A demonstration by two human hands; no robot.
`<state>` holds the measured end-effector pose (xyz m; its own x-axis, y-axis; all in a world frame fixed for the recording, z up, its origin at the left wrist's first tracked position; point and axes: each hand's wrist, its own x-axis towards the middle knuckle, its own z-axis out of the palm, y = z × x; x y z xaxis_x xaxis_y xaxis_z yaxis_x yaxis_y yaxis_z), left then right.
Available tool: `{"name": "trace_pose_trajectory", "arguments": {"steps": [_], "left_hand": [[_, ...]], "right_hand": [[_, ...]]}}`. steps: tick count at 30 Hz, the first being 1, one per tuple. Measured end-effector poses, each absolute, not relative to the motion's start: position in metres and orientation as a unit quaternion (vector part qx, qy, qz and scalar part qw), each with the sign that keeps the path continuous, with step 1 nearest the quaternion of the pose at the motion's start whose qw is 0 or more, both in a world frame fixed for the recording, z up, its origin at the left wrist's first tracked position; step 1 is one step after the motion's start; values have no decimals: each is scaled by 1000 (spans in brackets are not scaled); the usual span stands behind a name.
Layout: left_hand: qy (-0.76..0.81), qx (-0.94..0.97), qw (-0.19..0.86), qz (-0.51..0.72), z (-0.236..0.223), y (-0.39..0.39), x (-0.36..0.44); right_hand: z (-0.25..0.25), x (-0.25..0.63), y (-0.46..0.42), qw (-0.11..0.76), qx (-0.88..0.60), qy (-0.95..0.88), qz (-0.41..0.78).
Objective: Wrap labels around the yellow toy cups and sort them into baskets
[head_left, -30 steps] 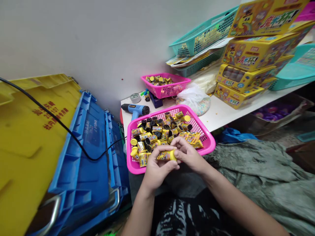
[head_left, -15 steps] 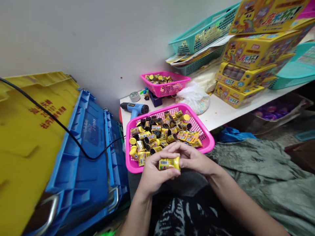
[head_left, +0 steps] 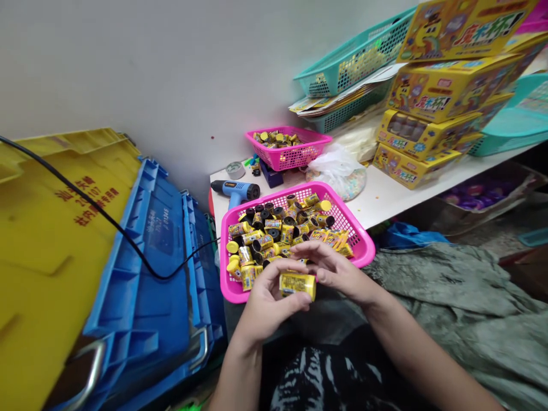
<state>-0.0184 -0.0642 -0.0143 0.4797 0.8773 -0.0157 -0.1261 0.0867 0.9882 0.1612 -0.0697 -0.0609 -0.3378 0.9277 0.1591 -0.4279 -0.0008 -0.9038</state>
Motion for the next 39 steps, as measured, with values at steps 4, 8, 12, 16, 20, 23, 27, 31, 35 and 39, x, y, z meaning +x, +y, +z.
{"name": "trace_pose_trajectory", "arguments": {"steps": [4,8,12,16,20,23,27,31,35,39], "left_hand": [[353,570,641,373,-12,-65,-13],[359,567,649,360,-12,-64,-14],[338,614,618,357,-13,-65,-19],[315,642,597,364,-13,-67,-20],[337,622,591,388,-16,-69,-14],[356,549,628,422,-23,-68,-10],[347,506,658,437,-27,-67,-11],[356,551,637,405,-24,-68,-16],[369,611,588,381,-22,-68,-16],[352,571,628,395,-25,-67,-12]], "right_hand": [[-59,158,-72,493,-228,-480,689],[-59,153,-74,496,-226,-468,695],[-55,152,-76,514,-218,-476,679],[-50,153,-78,524,-222,-483,665],[-52,149,-80,554,-260,-483,627],[-56,139,-81,583,-298,-449,608],[-59,131,-83,553,-264,-393,686],[-61,136,-82,518,-244,-417,706],[-60,145,-80,510,-245,-470,677],[-56,149,-77,522,-295,-491,632]]}}
